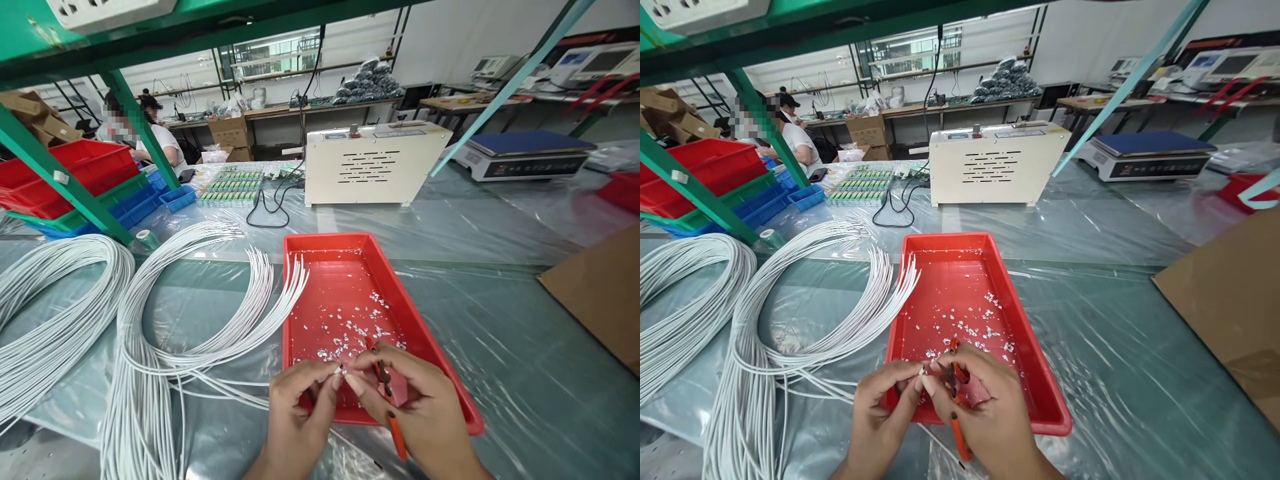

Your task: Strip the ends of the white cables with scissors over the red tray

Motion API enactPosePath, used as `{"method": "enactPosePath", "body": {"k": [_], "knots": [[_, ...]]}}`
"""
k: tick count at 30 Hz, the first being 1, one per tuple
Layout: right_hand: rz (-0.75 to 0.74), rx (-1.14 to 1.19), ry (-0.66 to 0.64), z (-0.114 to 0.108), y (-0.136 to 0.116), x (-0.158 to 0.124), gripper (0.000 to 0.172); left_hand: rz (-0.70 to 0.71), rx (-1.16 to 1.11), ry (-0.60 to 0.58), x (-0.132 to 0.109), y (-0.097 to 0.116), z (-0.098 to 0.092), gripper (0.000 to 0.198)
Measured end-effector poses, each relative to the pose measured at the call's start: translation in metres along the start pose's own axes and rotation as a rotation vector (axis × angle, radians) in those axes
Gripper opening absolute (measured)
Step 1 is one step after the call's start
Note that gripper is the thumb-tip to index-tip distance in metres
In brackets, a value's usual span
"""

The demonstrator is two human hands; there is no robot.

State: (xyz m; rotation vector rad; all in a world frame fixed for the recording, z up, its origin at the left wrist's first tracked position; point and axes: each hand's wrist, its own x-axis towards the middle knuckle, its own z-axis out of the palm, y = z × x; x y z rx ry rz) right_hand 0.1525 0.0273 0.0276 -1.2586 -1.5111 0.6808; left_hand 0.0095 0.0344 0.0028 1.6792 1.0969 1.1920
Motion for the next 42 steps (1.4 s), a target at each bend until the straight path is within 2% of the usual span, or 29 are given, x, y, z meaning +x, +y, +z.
{"method": "enactPosePath", "body": {"k": [4,8,13,19,22,26,32,37,42], "knots": [[0.126,0.027,-0.055,-0.005,-0.001,0.0,0.005,0.075,0.002,0.003,0.0,0.0,0.003,0.02],[0.371,0.265,-0.156,-0.006,-0.002,0.005,0.011,0.079,-0.008,0.019,-0.001,0.0,0.005,0.021],[0.526,0.496,-0.161,-0.004,0.006,0.01,0.019,-0.006,-0.047,-0.002,0.0,0.0,0.006,0.017],[0.579,0.531,-0.167,-0.003,0.011,0.009,0.022,-0.183,-0.099,-0.031,0.005,0.005,0.007,0.011],[0.488,0.402,-0.141,-0.003,0.009,0.007,0.02,-0.233,-0.101,-0.04,0.009,0.007,0.007,0.014],[0.298,0.086,-0.052,-0.006,0.005,0.005,0.021,-0.21,-0.066,-0.048,0.011,0.007,0.006,0.014],[0.197,-0.081,-0.08,-0.014,0.012,0.0,0.013,-0.176,-0.053,0.023,0.01,0.008,0.003,0.012],[-0.057,-0.547,-0.056,-0.018,0.023,-0.007,0.02,-0.155,-0.08,0.089,0.012,0.009,0.004,0.011],[-0.144,-0.703,-0.019,-0.012,0.021,-0.011,0.027,-0.112,-0.067,0.109,0.01,0.012,0.006,0.009]]}}
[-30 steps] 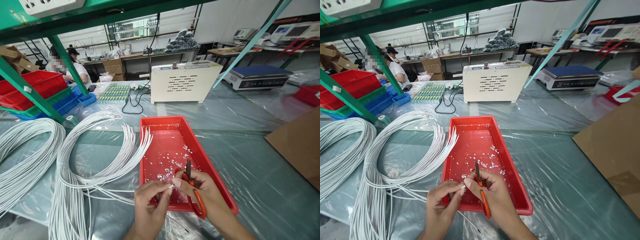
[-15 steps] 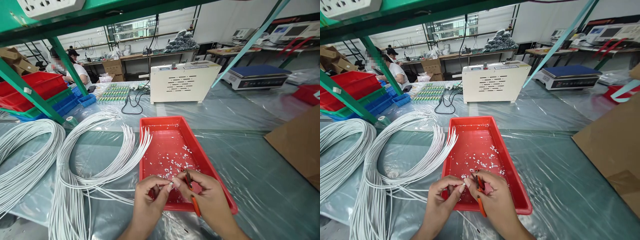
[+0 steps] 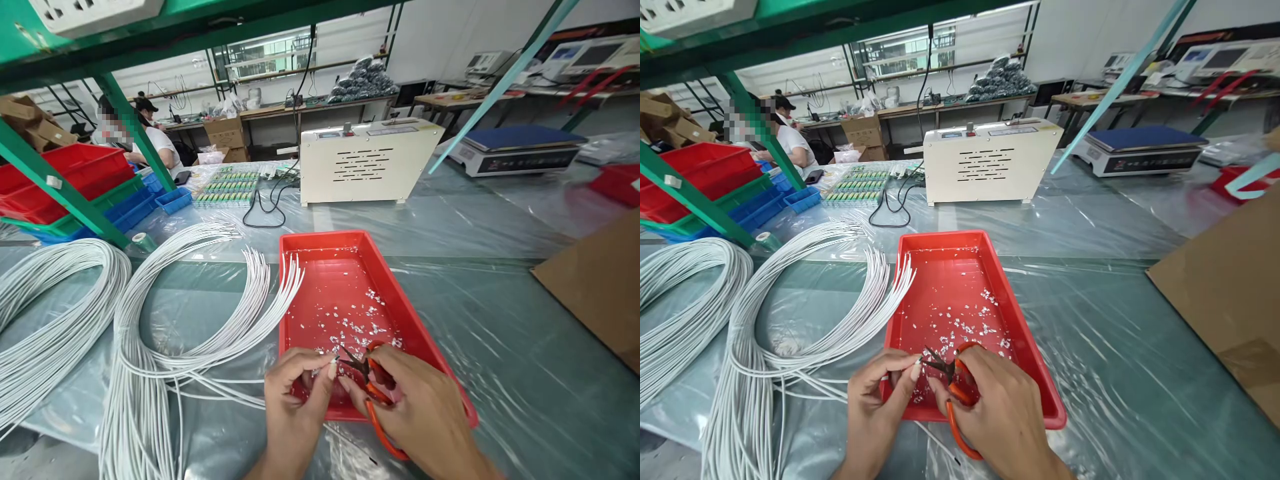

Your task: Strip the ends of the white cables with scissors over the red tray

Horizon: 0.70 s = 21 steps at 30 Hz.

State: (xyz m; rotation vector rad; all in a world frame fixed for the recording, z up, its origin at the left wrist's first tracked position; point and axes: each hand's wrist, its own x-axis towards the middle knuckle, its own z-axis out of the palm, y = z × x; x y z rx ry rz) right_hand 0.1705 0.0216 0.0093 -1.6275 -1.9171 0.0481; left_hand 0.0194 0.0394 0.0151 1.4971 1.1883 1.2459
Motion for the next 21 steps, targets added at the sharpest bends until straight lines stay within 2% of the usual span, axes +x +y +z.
{"method": "enactPosePath", "body": {"k": [5,21], "knots": [[-0.03,-0.024,0.032,0.0012,-0.0048,0.0017,0.028,0.002,-0.004,-0.015,-0.0021,-0.0014,0.0003,0.009],[-0.031,-0.044,0.023,0.0028,-0.0024,0.0009,0.028,0.015,-0.009,-0.043,-0.0018,-0.0024,0.0001,0.011]]}}
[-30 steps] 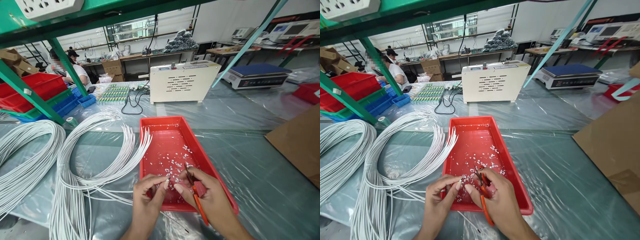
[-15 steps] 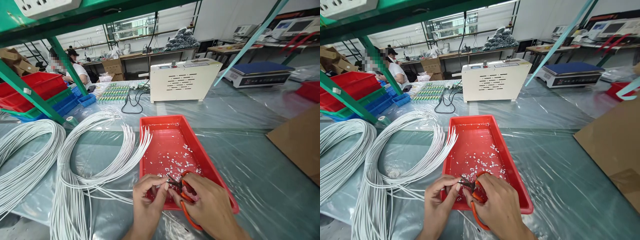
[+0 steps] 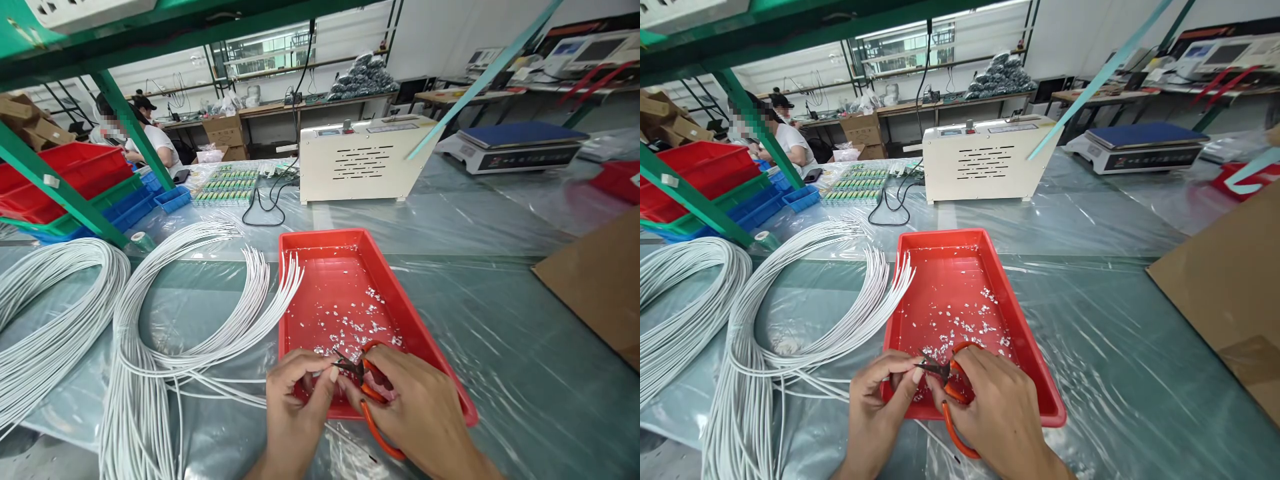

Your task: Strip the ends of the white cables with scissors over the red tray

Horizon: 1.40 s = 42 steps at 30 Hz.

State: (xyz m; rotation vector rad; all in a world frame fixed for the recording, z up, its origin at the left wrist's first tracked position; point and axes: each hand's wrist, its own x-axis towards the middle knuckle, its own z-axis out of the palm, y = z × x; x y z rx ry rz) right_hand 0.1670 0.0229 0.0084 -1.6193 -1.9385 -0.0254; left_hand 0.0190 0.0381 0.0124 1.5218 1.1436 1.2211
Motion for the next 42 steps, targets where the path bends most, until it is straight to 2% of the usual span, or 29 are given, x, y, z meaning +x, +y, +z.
{"method": "enactPosePath", "body": {"k": [12,27,42], "knots": [[0.017,-0.038,0.035,0.0015,-0.0003,0.0021,0.024,0.038,-0.006,0.019,-0.0024,-0.0035,0.0016,0.008],[0.034,-0.033,-0.014,0.001,-0.0013,0.0017,0.022,-0.001,-0.048,0.033,-0.0021,-0.0012,0.0019,0.009],[0.073,-0.016,-0.025,0.0023,-0.0026,0.0043,0.023,0.018,-0.011,0.016,-0.0038,-0.0057,0.0014,0.01]]}}
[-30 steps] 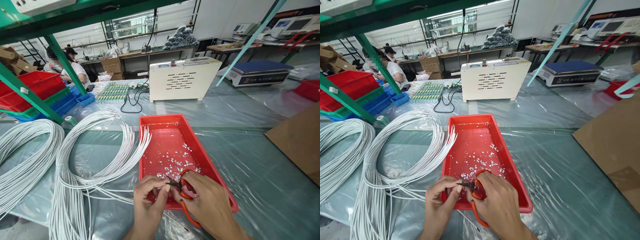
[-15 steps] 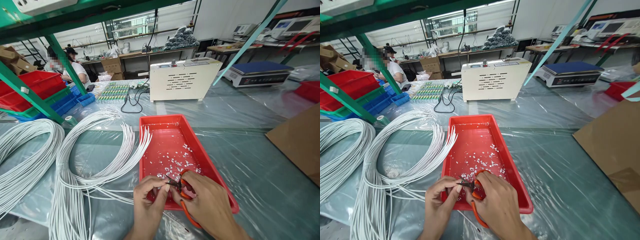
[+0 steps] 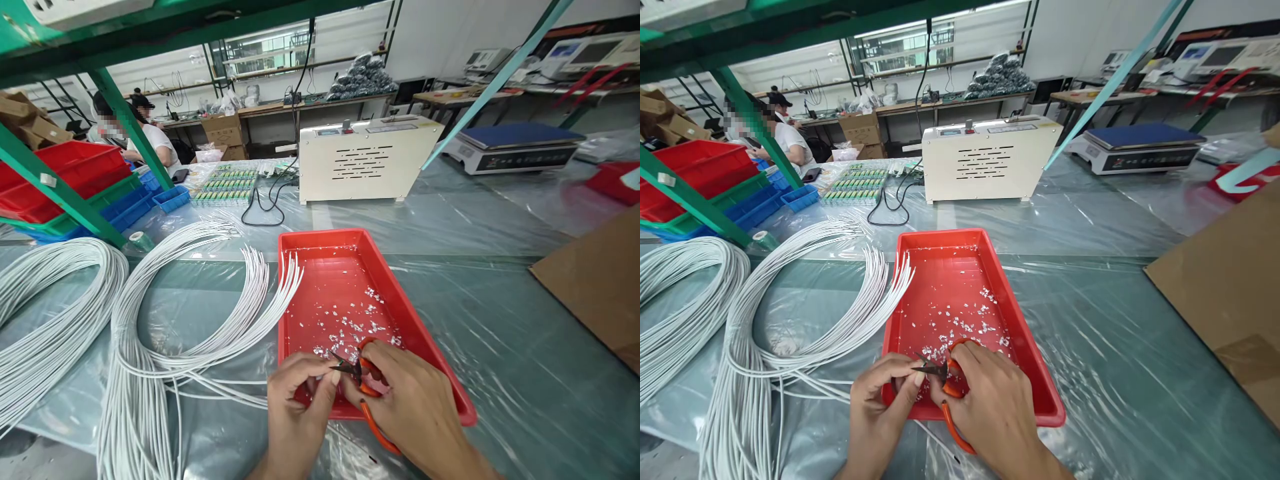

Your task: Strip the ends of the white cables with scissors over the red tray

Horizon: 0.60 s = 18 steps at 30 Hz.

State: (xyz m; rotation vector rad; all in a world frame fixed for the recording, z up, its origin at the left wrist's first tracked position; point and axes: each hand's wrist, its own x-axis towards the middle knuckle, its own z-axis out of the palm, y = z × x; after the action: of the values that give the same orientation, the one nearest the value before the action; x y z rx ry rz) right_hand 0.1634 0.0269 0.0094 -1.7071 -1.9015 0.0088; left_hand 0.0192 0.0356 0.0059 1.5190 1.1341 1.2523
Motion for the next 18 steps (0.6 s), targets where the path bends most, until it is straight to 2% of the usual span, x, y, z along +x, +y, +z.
{"method": "enactPosePath", "body": {"k": [10,14,16,18], "knots": [[0.0,0.002,-0.02,0.0,-0.0017,0.001,0.021,0.046,0.025,0.006,-0.0026,-0.0013,0.0011,0.009],[0.011,0.032,-0.036,0.0001,-0.0023,0.001,0.022,0.008,0.003,0.001,-0.0031,-0.0021,0.0017,0.008],[0.047,0.12,-0.082,0.0001,-0.0013,-0.0007,0.023,-0.022,-0.006,-0.001,-0.0023,-0.0014,0.0019,0.009],[0.114,0.315,-0.157,0.0003,0.0001,-0.0026,0.023,-0.041,-0.002,0.01,-0.0011,0.0002,0.0022,0.01]]}}
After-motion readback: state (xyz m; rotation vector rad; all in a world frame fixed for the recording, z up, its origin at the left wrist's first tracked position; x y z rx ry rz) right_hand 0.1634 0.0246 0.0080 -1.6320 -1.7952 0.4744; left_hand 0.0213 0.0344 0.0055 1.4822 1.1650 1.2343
